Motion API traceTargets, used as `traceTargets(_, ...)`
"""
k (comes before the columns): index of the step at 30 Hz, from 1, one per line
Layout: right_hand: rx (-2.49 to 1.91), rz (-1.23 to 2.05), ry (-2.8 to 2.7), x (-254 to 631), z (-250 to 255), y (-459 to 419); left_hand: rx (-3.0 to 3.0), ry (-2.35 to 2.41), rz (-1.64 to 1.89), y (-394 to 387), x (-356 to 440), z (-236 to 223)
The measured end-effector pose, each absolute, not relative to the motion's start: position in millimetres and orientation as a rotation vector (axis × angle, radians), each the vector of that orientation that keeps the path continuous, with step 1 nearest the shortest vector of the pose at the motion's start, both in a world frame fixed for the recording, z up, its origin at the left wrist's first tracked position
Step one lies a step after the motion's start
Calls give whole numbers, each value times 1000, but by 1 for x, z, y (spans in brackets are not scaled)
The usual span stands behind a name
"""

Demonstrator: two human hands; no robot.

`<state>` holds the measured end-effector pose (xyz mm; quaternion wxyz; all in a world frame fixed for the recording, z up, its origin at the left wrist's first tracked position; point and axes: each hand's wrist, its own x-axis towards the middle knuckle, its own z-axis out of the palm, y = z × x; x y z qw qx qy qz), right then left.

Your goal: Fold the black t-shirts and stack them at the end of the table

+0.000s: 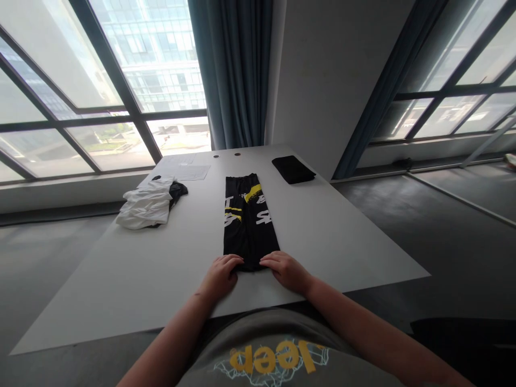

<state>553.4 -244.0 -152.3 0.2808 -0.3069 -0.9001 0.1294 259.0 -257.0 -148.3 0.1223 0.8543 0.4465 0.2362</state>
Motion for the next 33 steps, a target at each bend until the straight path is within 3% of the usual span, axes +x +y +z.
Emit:
traceTargets(9,-1184,270,-2217,575,-152,-241,2307,1427,711,-249,240,-143)
traceTargets(25,-806,636,-2290,586,-160,-229,2333,1147,762,-238,233,-145)
traceTargets(33,-977,945,-2050,582,-129,-240,2137,1276,825,-251,239,-131)
